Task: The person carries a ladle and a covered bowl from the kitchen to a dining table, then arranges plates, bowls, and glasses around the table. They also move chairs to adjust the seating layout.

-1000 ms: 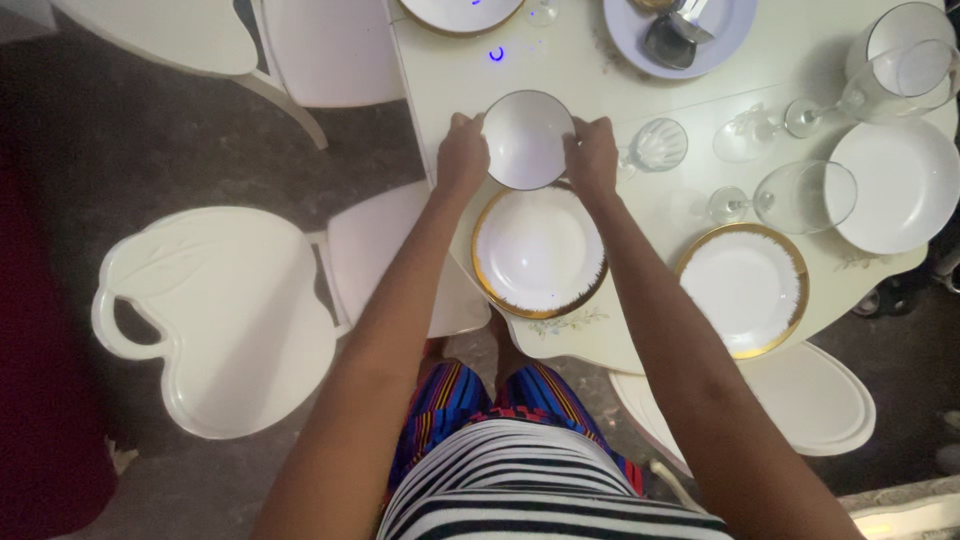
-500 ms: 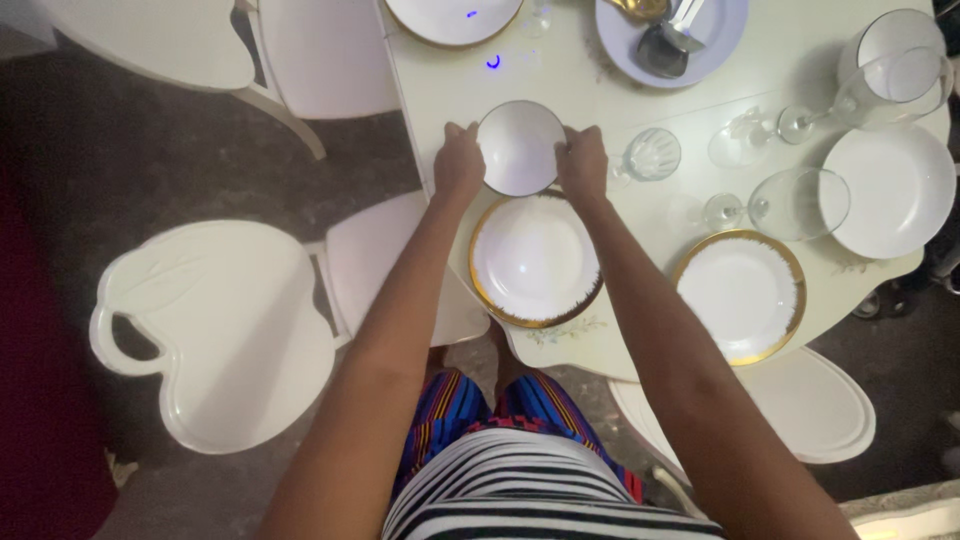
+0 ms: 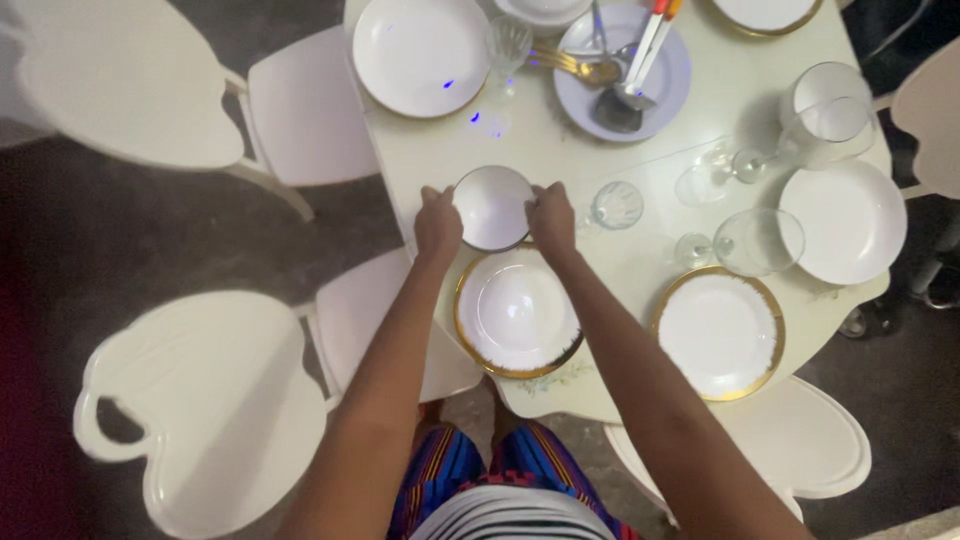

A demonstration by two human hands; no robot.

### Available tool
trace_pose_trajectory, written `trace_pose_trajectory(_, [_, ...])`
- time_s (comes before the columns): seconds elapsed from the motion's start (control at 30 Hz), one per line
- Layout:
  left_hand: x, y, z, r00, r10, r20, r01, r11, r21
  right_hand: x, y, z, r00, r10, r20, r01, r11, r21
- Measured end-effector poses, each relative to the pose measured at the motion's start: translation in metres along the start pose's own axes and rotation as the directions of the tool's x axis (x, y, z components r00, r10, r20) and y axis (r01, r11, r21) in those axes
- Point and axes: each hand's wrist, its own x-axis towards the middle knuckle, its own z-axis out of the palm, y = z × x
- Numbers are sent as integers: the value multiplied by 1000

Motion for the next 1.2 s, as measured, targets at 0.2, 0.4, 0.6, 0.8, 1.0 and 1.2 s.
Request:
trace_pose_trajectory(0.2, [-9,11,-20,1000,18,-16,-18,1000,-14,-10,-14,-17,999,4,-33,0,994,110])
trace_pose_trajectory(0.4, [-21,20,-45,998,54,-18,-55,996,-72,-37,-28,-37,994,104,39,-110,955,274])
trace_pose_trajectory(0.6, [-28,21,-42,987,130,-91,-136,989,-62,-54,-34,-30,972,229,51,-227,863,452])
trace_pose_trajectory(0.8, [-37,32,-46,992,82,-91,-88,994,-68,-58,-40,-26,972,231,-41,-201,908,368])
trace_pose_trajectory(1.0, [-47,53,-69,982,119,-144,-123,992,-18,-68,-62,-49,951,308,24,-276,814,511])
trace_pose_trajectory(1.2, [-92,94,-69,824,448,-347,-510,853,-109,-142,-58,-96,954,299,-34,-209,739,640])
